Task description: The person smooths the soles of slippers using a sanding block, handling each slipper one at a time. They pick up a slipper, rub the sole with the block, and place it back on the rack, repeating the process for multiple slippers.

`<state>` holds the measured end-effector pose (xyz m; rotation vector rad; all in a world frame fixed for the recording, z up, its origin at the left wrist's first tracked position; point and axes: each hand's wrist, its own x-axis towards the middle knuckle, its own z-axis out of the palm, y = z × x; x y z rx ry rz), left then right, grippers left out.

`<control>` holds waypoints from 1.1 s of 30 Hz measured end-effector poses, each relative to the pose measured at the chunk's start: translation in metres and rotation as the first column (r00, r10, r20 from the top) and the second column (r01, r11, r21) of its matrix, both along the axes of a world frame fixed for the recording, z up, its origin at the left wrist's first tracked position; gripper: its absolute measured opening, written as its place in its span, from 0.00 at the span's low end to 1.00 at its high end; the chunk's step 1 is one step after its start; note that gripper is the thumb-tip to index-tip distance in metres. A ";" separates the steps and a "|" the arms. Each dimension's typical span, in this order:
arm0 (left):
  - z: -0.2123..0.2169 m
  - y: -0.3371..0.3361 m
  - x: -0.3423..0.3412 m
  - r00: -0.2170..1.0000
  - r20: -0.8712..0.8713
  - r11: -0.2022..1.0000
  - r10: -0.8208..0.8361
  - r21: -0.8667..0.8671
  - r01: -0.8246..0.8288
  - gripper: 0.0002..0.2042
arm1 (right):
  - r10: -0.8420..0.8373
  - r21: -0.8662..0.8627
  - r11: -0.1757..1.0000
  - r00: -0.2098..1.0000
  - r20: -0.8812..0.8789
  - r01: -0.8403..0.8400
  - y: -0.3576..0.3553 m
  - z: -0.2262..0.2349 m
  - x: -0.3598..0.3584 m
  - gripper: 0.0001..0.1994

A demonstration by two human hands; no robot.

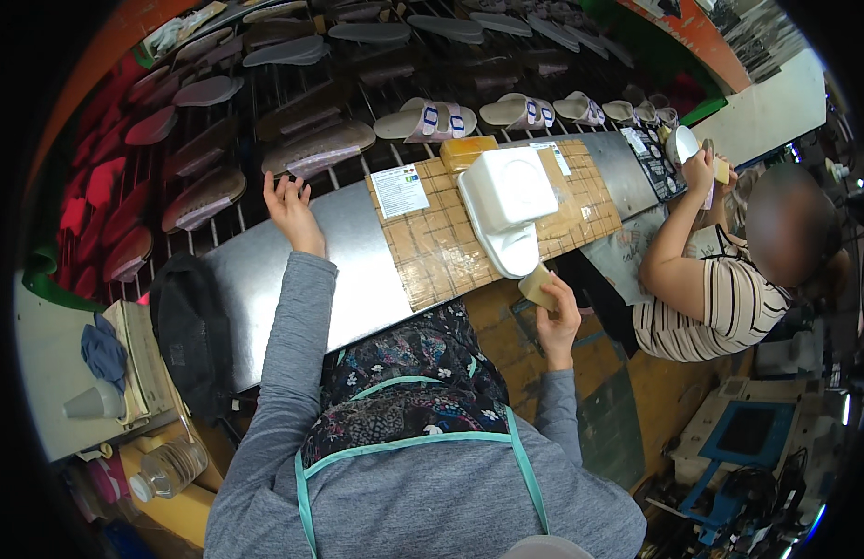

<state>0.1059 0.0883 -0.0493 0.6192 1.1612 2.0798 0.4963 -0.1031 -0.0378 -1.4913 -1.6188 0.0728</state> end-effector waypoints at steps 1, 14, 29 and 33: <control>0.000 0.000 0.000 1.000 0.009 1.000 -0.001 0.003 0.001 0.24 | 0.011 -0.013 1.000 0.997 0.075 -0.010 -0.002 0.001 0.003 0.19; 0.000 0.001 -0.001 0.999 0.038 0.999 -0.032 0.005 0.032 0.25 | -0.039 -0.017 0.999 0.662 -0.749 0.039 0.036 -0.007 -0.001 0.18; -0.004 0.004 -0.002 0.998 0.034 0.999 -0.048 0.005 0.048 0.24 | -0.178 -0.069 0.974 0.543 -0.821 0.215 0.011 -0.012 0.006 0.20; -0.005 0.005 -0.003 0.998 0.033 0.999 -0.049 0.008 0.049 0.24 | -0.103 -0.096 0.993 -0.123 -0.987 -0.062 0.000 -0.007 0.014 0.23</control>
